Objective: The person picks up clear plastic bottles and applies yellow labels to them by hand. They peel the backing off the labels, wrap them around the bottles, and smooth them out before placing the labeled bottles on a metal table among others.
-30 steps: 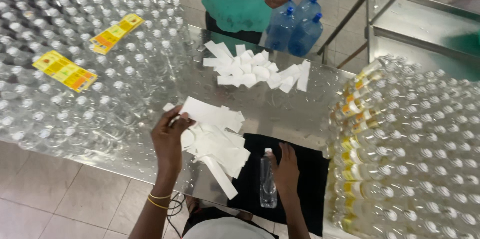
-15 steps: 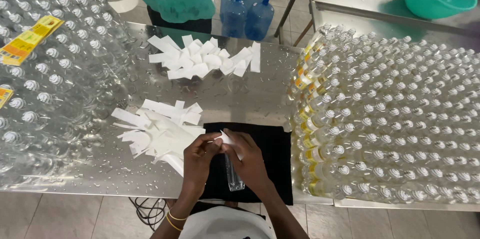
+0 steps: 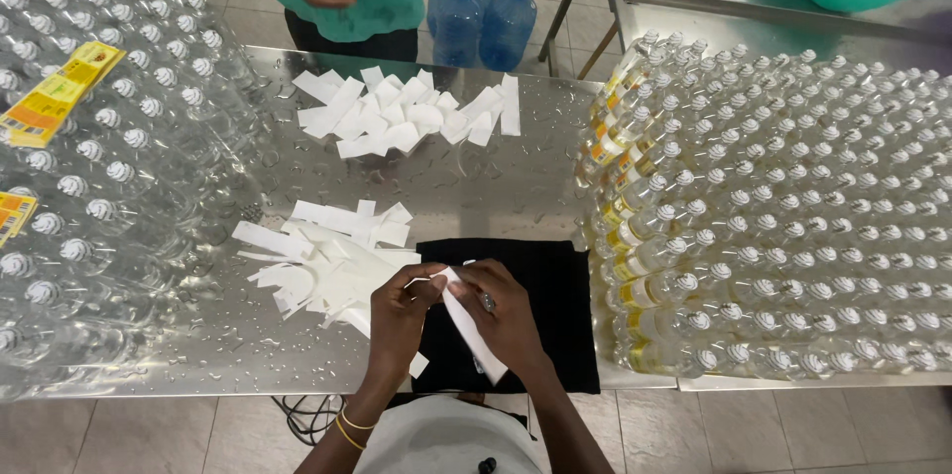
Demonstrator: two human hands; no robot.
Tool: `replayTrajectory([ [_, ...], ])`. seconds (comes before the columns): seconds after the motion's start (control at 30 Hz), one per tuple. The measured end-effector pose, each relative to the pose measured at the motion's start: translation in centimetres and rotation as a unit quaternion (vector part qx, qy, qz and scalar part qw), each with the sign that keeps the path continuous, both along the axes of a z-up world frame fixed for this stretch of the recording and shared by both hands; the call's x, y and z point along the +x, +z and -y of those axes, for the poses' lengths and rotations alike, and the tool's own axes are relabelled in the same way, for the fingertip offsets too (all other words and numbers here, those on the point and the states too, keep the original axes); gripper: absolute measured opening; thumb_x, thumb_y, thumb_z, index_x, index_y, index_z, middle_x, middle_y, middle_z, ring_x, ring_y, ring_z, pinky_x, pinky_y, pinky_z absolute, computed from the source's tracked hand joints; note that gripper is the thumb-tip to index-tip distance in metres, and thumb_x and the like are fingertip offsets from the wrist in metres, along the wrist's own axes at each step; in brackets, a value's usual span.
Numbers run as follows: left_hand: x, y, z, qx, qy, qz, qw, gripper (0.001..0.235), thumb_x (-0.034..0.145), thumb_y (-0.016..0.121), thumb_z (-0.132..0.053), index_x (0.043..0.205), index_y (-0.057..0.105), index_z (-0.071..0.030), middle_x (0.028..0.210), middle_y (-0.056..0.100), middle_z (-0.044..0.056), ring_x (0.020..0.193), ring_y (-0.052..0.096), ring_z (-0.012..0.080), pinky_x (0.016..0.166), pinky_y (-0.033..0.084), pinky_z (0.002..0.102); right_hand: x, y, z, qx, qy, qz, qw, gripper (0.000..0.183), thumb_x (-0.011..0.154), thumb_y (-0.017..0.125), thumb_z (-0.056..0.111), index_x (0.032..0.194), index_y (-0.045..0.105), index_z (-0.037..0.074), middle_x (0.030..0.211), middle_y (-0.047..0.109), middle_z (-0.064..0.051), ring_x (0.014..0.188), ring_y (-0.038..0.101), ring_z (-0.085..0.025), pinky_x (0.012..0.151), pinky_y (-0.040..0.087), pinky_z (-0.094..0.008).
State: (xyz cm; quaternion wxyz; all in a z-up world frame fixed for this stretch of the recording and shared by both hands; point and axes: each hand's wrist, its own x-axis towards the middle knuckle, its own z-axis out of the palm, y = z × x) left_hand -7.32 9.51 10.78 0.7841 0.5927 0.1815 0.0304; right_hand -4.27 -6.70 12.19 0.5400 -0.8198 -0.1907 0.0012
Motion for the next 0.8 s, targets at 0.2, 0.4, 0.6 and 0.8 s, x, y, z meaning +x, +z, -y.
replayTrajectory([
  [0.2,0.2,-0.2,-1.3,0.036,-0.031,0.000,0.999,0.018,0.097,0.081,-0.018,0.113,0.084,-0.010,0.073,0.080,0.008,0.074,0.081,0.0169,0.082,0.059,0.027,-0.3,-0.4,-1.7,0.055,-0.058,-0.019,0.997,0.026,0.103,0.072,0.024,0.120,0.080,0.007,0.113,0.077,-0.006,0.104,0.077,-0.018,0.086,0.059,-0.030],
  [0.4,0.4,-1.2,-2.0,0.070,-0.043,0.027,0.996,0.017,0.097,0.080,-0.021,0.111,0.083,-0.011,0.078,0.082,0.005,0.071,0.081,0.0147,0.079,0.058,0.026,-0.4,-1.0,-2.7,0.082,-0.070,0.017,0.994,0.026,0.106,0.069,0.024,0.123,0.081,0.009,0.112,0.076,-0.006,0.103,0.077,-0.019,0.087,0.061,-0.030],
  [0.6,0.1,-2.9,-2.2,0.090,-0.055,0.088,0.991,0.021,0.101,0.075,-0.015,0.120,0.083,-0.014,0.096,0.074,0.001,0.071,0.079,0.0150,0.080,0.059,0.026,-0.3,-1.1,-2.7,0.110,-0.083,-0.029,0.990,0.024,0.102,0.073,0.021,0.118,0.083,0.007,0.111,0.078,-0.007,0.104,0.077,-0.019,0.088,0.060,-0.028],
  [0.8,0.0,-3.0,-1.6,0.079,-0.063,0.078,0.992,0.024,0.103,0.073,-0.014,0.124,0.085,-0.015,0.094,0.068,0.001,0.073,0.077,0.0147,0.085,0.057,0.027,0.0,-2.2,-2.0,0.129,-0.116,-0.033,0.984,0.021,0.104,0.067,0.015,0.116,0.082,0.005,0.108,0.079,-0.007,0.100,0.075,-0.018,0.086,0.056,-0.029],
])
